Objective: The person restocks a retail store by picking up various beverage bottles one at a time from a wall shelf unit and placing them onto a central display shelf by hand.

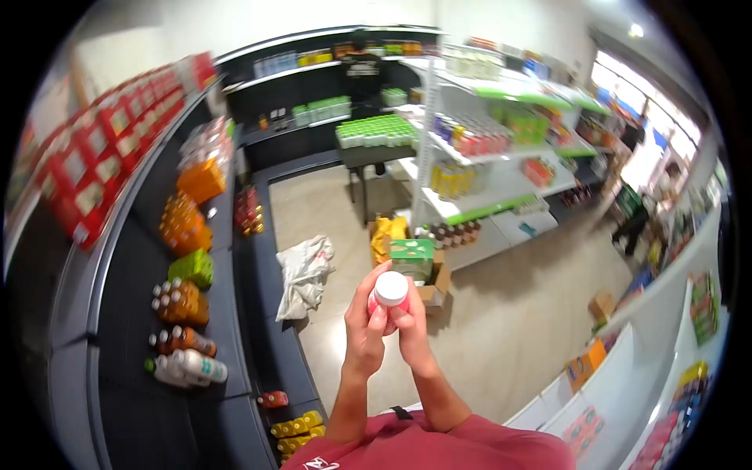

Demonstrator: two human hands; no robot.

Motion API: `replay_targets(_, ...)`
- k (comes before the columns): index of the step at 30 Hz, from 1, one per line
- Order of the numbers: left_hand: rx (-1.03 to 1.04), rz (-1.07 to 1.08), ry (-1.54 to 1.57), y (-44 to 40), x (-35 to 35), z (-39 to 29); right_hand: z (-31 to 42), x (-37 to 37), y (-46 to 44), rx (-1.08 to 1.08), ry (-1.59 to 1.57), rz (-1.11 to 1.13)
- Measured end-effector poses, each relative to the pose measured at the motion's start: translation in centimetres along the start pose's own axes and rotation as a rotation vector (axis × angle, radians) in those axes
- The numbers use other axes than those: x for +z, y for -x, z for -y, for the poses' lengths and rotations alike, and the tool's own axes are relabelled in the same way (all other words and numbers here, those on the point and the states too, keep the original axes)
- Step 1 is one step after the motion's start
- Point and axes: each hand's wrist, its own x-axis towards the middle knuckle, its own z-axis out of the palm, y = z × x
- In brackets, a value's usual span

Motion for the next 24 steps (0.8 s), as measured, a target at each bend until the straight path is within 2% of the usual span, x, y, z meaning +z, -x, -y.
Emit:
replay_targets(6, 0.080, 0.335, 0.086, -2.5, 18.1, 2.1, 7.5, -15.1, 3.2, -0.208, 0.139, -0.330)
replay_targets(11, 0.023, 0.594, 0.336, -1.7, 35.9, 3.9, 13.6, -29.1, 7.7, -0.370, 0.320, -0.680)
replay_targets(14, -0.024, 0.724, 0.445, -0.2, 44.7, 4.4, 17.6, -35.8, 10.7, -0.410, 0.397, -0.801)
replay_targets(19, -0.135, 0.910, 0.553, 1.7, 56.0, 5.0, 21.4, -45.2, 14.9, -0.414, 0.540, -0.995)
replay_targets(22, -0.131, 0.975, 0.560, 2.1, 60.4, 6.7, 22.6, -48.3, 16.0, -0.394, 0.504, -1.054)
replay_targets(24, -0.214, 0.958, 0.612, 2.3, 63.6, 7.6, 23.1, -51.2, 15.9, -0.408, 0.503, -1.082)
